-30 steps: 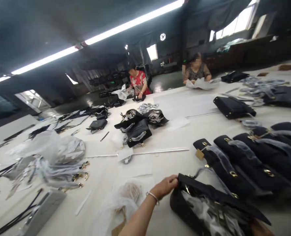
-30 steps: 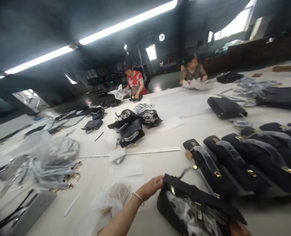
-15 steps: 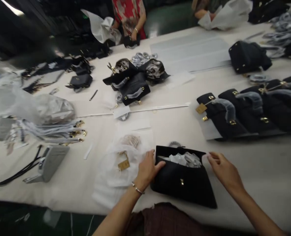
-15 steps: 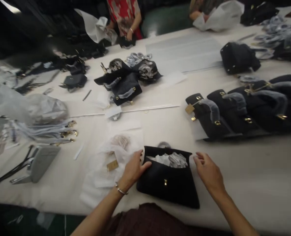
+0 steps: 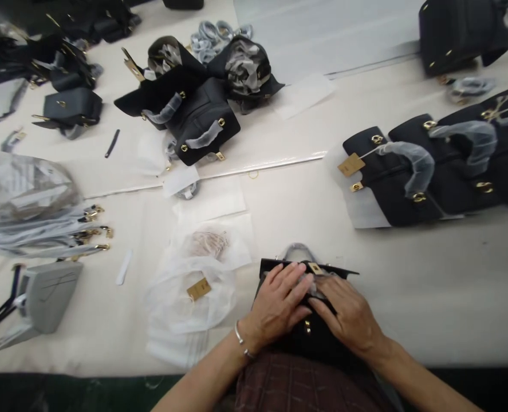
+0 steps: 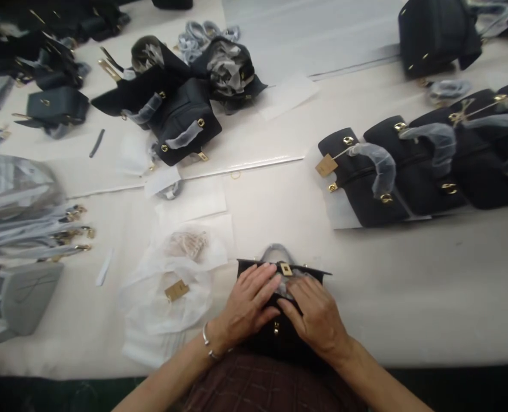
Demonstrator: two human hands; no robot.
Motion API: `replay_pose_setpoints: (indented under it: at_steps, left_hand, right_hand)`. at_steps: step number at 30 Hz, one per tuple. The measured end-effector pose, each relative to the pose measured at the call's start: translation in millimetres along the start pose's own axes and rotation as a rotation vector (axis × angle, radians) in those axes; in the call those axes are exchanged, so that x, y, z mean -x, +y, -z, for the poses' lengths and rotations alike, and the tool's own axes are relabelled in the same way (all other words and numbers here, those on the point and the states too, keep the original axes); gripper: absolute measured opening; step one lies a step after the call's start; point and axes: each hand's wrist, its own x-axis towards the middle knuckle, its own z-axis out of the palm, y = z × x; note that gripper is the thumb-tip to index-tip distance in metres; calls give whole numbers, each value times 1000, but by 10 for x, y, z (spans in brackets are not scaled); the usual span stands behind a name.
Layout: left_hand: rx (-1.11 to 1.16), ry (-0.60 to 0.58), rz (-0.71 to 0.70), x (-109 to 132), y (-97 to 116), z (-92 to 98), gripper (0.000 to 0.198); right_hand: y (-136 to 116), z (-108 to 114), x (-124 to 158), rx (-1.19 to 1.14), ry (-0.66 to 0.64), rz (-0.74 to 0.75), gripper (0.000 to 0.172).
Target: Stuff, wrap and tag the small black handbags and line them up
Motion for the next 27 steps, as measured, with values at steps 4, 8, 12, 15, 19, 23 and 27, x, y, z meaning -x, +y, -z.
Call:
replay_pose_setpoints:
  at_steps: [4,8,12,15,19,23,27]
  left_hand:
    - [26,-101,25,64,18,-68,42]
    - [61,-125,91,62,20,-87,33]
    - [32,-107,86,42,1,-69,29]
    - [11,-32,47,10,-13,-30,30]
    - [32,-138,-79,-107,-9,45,24]
    - [161,-344,-97,-311,-9,141,21]
    - [360,-558,92,-565,-123,254,41]
  right_hand:
    - [20,-109,35,-20,-7,-17,11]
    - [101,-198,31,-90,-51,-90,20]
    - [149,-231,44,-155,-59,-113,19]
    - [139,-192,53,-173,-62,-141,18]
    - [124,-107,93,-56,-28,-143,13]
    - [125,-61,194,0,-32,-144,23]
    - [113,-25,225,9,-41,-201,32]
